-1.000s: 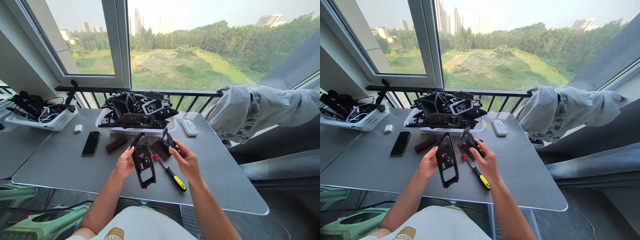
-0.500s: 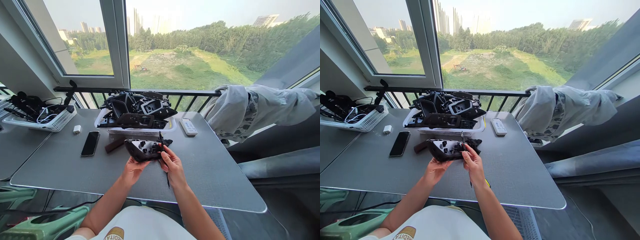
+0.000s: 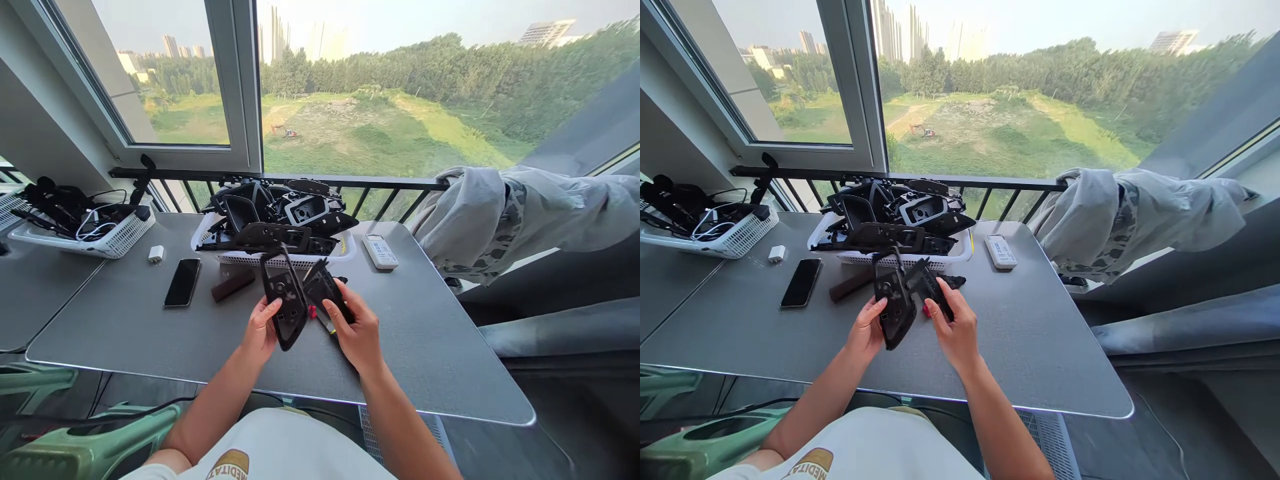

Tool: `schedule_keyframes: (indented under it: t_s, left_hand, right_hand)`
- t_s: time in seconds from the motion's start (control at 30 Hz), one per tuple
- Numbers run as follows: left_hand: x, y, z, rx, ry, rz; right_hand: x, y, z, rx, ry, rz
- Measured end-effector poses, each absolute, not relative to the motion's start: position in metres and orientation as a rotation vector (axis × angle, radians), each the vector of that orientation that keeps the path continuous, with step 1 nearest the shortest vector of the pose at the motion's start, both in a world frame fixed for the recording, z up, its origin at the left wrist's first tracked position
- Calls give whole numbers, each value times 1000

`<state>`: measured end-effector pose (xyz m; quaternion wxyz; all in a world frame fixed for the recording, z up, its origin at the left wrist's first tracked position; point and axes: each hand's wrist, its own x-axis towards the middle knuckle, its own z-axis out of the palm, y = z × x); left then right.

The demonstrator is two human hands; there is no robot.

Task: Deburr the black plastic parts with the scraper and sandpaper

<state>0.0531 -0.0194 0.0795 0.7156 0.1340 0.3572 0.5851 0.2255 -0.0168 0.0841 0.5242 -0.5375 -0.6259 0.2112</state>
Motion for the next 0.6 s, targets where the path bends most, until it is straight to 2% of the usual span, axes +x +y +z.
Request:
schedule_keyframes:
  t_s: [0.2,0.6]
  left_hand:
    - [54,-21,82,312,880,1555]
    - [58,-24,88,331,907,1575]
  right_hand:
    - [218,-40,67,-1476,-1674,471]
    - [218,-37,65,-1461,-1771,362]
